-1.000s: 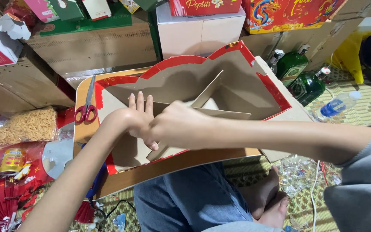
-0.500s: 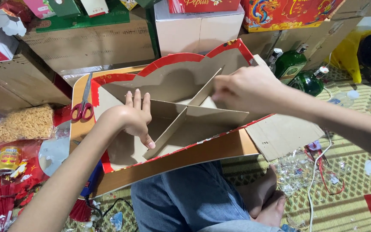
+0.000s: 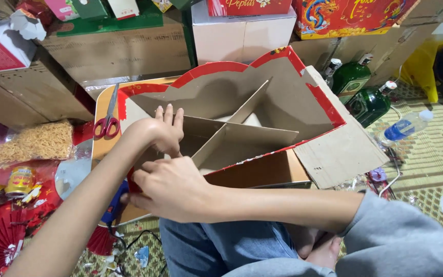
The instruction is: Assembling cardboard internal dividers by interlocking slotted pieces and securing the assembly inside a decorative gift box using a hot glue gun.
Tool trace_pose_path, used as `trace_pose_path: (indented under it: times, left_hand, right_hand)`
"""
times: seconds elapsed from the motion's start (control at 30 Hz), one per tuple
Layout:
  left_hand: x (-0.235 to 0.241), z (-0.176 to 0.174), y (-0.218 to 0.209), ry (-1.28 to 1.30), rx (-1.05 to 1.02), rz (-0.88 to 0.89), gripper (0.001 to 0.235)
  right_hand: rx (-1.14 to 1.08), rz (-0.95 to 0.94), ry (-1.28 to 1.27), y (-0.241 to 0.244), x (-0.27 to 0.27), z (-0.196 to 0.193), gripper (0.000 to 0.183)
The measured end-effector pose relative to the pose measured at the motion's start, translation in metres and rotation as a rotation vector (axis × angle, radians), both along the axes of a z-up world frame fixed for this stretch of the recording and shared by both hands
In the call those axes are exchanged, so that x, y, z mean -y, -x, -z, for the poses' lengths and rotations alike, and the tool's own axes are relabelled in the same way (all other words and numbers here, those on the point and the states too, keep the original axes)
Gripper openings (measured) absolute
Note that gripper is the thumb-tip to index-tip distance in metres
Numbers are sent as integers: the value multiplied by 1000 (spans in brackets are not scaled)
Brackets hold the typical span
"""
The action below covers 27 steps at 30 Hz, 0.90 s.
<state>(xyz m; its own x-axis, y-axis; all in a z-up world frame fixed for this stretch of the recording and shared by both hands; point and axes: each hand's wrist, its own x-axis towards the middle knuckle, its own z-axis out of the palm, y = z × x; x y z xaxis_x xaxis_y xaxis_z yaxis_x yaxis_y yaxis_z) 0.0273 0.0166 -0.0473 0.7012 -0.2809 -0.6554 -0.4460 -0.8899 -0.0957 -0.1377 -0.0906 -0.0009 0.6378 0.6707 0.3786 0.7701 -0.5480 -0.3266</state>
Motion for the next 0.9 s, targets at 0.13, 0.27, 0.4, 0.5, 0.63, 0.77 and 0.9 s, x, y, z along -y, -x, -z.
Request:
trace_pose_path:
  times: [0.13,0.27,0.4,0.5,0.63,0.77,0.9]
  left_hand:
    - [2,-5,-5,-41,28,7,156]
    - [14,-51,18,92,22,-94,152]
    - [6,-77,26,131,56,-84,155]
    - [-10,-103,39,357,185,-117,122]
    - [-36,-152,108,996,477,-124,48]
    - [-49,-140,171,1339,861,-383,21]
    - [-72,-78,210,1249,1040,-561,28]
  right_hand:
    - [-42,114,14,-4,-11,3,34]
    - [-181,142,126,-5,-25,-7,27]
    - [-328,90,119,-17,-27,-9,23]
    - [-531,-1,20,-15,-8,-38,28]
    - [-775,-93,-321,-20,24,-50,31]
    - [-900,-211,-643,-19,60,-59,40]
    - [-904,-141,-792,-7,98,-67,42]
